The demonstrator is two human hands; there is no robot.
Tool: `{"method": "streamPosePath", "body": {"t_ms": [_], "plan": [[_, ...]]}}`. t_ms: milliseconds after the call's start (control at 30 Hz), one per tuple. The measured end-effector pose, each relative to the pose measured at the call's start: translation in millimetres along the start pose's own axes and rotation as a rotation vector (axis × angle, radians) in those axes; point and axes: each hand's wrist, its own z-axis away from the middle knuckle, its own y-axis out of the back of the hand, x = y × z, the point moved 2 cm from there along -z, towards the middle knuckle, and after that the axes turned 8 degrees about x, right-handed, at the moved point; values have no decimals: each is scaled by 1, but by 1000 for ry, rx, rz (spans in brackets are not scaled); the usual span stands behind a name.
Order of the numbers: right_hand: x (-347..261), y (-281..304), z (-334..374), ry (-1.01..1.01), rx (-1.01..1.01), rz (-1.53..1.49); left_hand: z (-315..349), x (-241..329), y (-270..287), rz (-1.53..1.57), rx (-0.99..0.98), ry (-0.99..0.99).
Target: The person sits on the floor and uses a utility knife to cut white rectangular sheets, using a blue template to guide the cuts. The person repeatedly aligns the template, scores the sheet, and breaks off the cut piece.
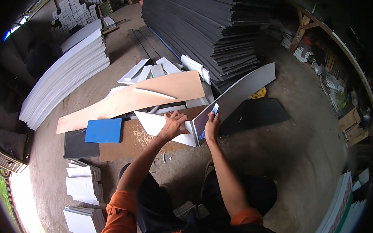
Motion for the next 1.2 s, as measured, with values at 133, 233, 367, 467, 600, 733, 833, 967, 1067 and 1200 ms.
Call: {"method": "streamPosePath", "body": {"t_ms": [133,233,367,467,600,733,833,967,1067,1200], "plan": [[32,5,-9,-107,-40,-166,1,-7,-20,-163,-27,-73],[44,2,-2,-218,-137,-317,14,-25,-33,-146,-27,-44],[55,3,-3,-81,-70,-108,15,-24,-42,-86,-95,-13],[40,-4,4,-101,-308,-196,19,-29,-41,-85,-139,34],[28,-3,22,-92,-507,-63,20,-32,-43,-233,-169,15],[12,4,39,-156,-598,-59,24,-41,-46,-303,-163,93],[3,8,47,-40,-522,51,22,-43,-44,-271,-122,133],[2,9,59,78,-465,300,21,-40,-44,-286,-99,86],[-25,5,77,67,-499,450,31,-50,-44,-268,-135,115],[-10,0,85,93,-489,585,25,-38,-42,-269,-217,99]]}}
